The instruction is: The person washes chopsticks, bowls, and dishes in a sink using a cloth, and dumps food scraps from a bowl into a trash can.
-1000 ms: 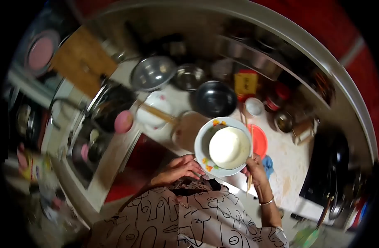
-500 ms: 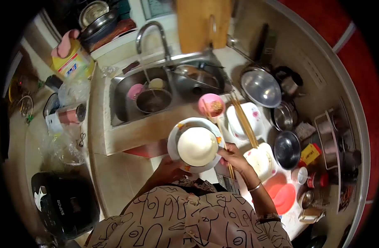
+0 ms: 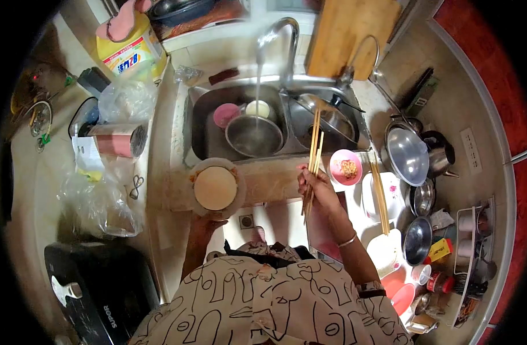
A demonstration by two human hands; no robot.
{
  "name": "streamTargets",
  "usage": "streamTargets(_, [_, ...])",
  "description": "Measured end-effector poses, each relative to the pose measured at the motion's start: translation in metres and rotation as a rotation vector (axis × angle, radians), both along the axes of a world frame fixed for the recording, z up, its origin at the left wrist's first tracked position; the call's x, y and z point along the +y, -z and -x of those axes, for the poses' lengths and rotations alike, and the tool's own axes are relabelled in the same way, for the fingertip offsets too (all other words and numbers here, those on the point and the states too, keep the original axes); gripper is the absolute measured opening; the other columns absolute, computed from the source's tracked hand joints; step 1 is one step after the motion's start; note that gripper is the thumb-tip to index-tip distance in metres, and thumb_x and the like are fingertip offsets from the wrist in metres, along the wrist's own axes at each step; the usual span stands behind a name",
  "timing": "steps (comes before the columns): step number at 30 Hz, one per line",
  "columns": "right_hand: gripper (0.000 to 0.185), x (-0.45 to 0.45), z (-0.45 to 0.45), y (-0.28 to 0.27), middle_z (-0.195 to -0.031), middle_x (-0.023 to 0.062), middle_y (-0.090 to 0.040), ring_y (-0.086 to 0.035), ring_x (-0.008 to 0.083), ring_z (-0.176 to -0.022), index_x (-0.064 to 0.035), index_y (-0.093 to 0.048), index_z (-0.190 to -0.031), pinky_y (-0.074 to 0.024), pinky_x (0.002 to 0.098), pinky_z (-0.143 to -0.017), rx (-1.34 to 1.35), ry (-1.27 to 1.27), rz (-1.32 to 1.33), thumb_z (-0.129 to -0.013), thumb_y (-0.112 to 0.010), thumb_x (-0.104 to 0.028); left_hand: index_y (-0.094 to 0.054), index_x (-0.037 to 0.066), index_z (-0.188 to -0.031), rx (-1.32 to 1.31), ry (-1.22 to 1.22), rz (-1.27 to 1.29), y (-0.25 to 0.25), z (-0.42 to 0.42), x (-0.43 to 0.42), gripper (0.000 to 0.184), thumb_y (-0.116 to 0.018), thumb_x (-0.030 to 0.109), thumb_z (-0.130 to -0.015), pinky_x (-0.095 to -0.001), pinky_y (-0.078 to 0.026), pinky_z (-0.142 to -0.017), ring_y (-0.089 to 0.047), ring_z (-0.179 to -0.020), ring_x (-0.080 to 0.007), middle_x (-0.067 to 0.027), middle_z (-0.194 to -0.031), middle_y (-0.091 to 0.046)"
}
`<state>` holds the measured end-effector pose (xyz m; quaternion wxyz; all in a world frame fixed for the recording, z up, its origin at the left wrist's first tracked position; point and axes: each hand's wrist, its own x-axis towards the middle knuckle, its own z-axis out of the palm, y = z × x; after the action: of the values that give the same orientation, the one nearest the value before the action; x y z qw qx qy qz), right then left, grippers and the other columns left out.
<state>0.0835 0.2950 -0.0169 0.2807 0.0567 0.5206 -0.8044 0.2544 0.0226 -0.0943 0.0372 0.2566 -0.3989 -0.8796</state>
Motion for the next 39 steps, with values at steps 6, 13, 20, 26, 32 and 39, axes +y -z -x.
streamTargets(6, [0.026,-0.026,0.032,-0.006,-0.071,0.0023,-0.049,-0.044,0.0101,-0.061,-0.0053,-0.049,-0.111,-0.0395,0.0244,-0.057,0.023,-0.164,0.144,-0.087,-0.045,-0.012,-0.046,-0.006,-0.105,-0.057,-0.188,0.017,0.001,0.014,-0.028,0.033,-0.054,-0.001,-0.073,-0.0418,-0.054,-0.069,-0.059,-0.080,-0.0264,-0.0154,-0.092,-0.057])
streamTargets(13, [0.034,-0.053,0.069,-0.008,-0.072,0.0003,-0.050,-0.044,0.0074,-0.060,-0.0057,-0.043,-0.119,-0.0372,0.0201,-0.056,0.085,-0.322,0.153,-0.088,-0.045,-0.017,-0.042,-0.003,-0.114,-0.102,-0.198,0.063,0.016,0.018,-0.047,0.036,-0.053,0.006,-0.080,-0.0397,-0.051,-0.073,-0.057,-0.088,-0.0266,-0.0141,-0.102,-0.055])
streamTargets(20, [0.033,-0.061,0.098,-0.004,-0.072,0.0012,-0.050,-0.042,0.0060,-0.058,-0.0050,-0.041,-0.120,-0.0356,0.0182,-0.053,0.101,-0.447,0.154,-0.090,-0.040,-0.017,-0.035,-0.001,-0.121,-0.165,0.138,0.796,0.038,0.014,-0.064,0.042,-0.049,0.012,-0.084,-0.0427,-0.045,-0.084,-0.047,-0.105,-0.0291,-0.0161,-0.118,-0.044])
streamTargets(26, [0.033,-0.060,0.114,0.007,-0.071,0.0011,-0.050,-0.040,0.0047,-0.057,-0.0070,-0.039,-0.122,-0.0331,0.0173,-0.050,0.150,-0.545,0.116,-0.090,-0.037,-0.016,-0.036,-0.002,-0.120,-0.173,-0.248,0.019,0.030,0.011,-0.062,0.041,-0.048,0.016,-0.085,-0.0419,-0.043,-0.086,-0.047,-0.105,-0.0282,-0.0155,-0.119,-0.044])
streamTargets(32, [0.032,-0.057,0.128,0.013,-0.068,0.0006,-0.050,-0.039,0.0047,-0.055,-0.0072,-0.041,-0.120,-0.0336,0.0175,-0.050,0.102,-0.634,0.096,-0.089,-0.036,-0.014,-0.050,-0.003,-0.098,-0.857,-0.264,0.813,-0.026,0.009,-0.020,0.023,-0.047,0.014,-0.083,-0.0273,-0.050,-0.061,-0.059,-0.066,-0.0167,-0.0074,-0.076,-0.058])
streamTargets(39, [0.028,-0.070,0.110,0.030,-0.062,0.0017,-0.051,-0.047,0.0080,-0.055,-0.0059,-0.048,-0.112,-0.0383,0.0220,-0.051,0.350,-0.835,-0.011,-0.087,-0.039,-0.011,-0.049,-0.002,-0.105,-0.207,-0.038,0.902,-0.113,0.164,0.055,0.022,-0.042,0.007,-0.086,-0.0273,-0.047,-0.071,-0.054,-0.088,-0.0181,-0.0096,-0.097,-0.055])
